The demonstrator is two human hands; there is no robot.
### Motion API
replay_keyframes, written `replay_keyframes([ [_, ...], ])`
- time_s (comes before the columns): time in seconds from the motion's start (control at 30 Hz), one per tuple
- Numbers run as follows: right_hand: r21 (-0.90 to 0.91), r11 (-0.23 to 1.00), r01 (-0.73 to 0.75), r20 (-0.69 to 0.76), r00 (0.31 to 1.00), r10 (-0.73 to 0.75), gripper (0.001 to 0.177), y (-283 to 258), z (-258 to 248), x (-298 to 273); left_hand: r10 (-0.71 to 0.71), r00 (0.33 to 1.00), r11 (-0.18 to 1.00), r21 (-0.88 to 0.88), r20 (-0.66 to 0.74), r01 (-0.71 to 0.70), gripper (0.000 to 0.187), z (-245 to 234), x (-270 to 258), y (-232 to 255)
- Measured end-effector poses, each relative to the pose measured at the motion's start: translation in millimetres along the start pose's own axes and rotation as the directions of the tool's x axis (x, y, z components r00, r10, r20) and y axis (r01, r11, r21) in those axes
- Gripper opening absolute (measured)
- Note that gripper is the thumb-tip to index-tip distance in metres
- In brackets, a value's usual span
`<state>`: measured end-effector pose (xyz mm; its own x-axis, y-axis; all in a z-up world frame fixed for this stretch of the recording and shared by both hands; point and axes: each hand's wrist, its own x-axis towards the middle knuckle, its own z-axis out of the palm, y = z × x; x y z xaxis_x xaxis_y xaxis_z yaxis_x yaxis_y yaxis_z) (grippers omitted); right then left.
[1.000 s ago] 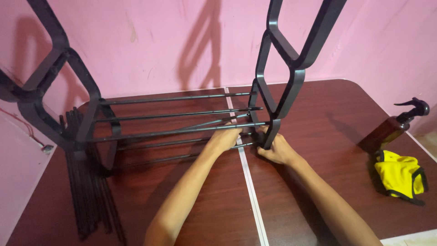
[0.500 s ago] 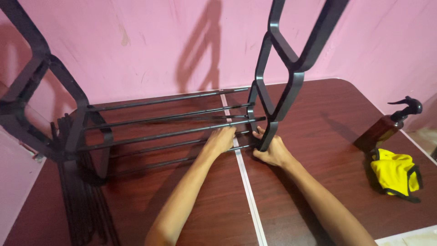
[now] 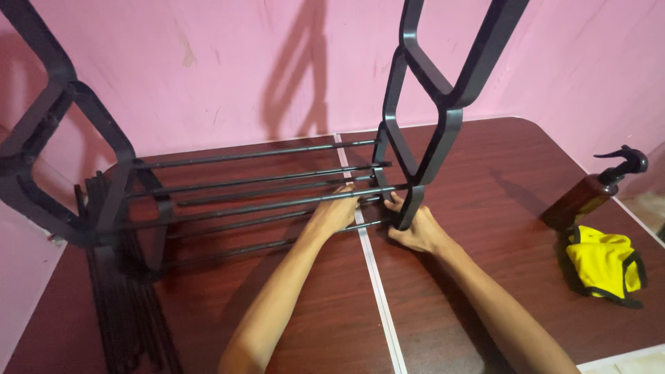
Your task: The person assembles a metal rack by inserting horizontal rods into slots on two vertical frames. They align and press each rod into place, then secure the second vertical frame to complete the structure.
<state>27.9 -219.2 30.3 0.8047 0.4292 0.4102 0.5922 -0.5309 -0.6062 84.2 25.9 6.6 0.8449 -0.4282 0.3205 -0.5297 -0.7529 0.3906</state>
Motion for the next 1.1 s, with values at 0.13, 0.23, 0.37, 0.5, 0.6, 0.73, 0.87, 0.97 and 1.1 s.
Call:
replay_keyframes([
  [0.13,-0.019,0.985,-0.170,0.058,0.984,0.170,0.069,-8.4,-3.0,-1.6,0.063,0.997,0.998,0.006,-0.040,-0.063,0.015,-8.0,-3.7,9.7],
  [0.23,-0.025,0.971,-0.240,0.094,0.966,0.241,0.069,-11.8,-2.8,0.2,0.060,0.998,0.998,-0.007,-0.007,-0.060,0.014,-16.0,-5.7,13.3],
  [0.37,0.022,0.981,-0.194,0.064,0.979,0.192,0.081,-5.0,1.8,-0.9,-0.133,0.982,0.990,-0.038,0.131,0.139,0.022,-16.9,-9.4,14.3],
  [0.5,0.025,0.997,-0.075,0.042,0.996,0.074,0.067,1.3,2.3,0.2,0.075,0.995,0.997,-0.016,-0.068,-0.076,0.017,-17.7,-6.5,14.6],
  [0.6,-0.040,0.965,-0.260,0.114,0.958,0.263,0.070,-1.4,1.7,-0.4,-0.010,0.999,1.000,-0.011,0.030,0.010,0.017,-19.3,-7.6,17.6],
  [0.73,-0.030,0.983,-0.180,0.066,0.981,0.182,0.070,-4.0,1.0,-0.8,-0.058,0.997,0.997,-0.051,0.059,0.061,0.017,-21.9,-10.4,19.8],
  [0.87,-0.073,0.996,0.056,-0.006,0.998,-0.057,0.068,5.7,2.1,-2.3,-0.025,1.000,0.995,-0.096,0.014,0.026,0.018,-15.4,-10.1,13.9],
  [0.97,-0.072,0.995,0.067,0.004,0.998,-0.067,0.068,11.7,3.6,-2.4,0.020,1.000,0.999,0.049,0.024,-0.021,0.019,-7.7,-6.2,6.4],
  [1.1,-0.045,0.998,-0.042,0.028,0.999,0.043,0.069,11.4,2.0,3.1,0.061,0.998,0.998,-0.015,-0.022,-0.062,0.026,0.2,1.9,-0.3],
])
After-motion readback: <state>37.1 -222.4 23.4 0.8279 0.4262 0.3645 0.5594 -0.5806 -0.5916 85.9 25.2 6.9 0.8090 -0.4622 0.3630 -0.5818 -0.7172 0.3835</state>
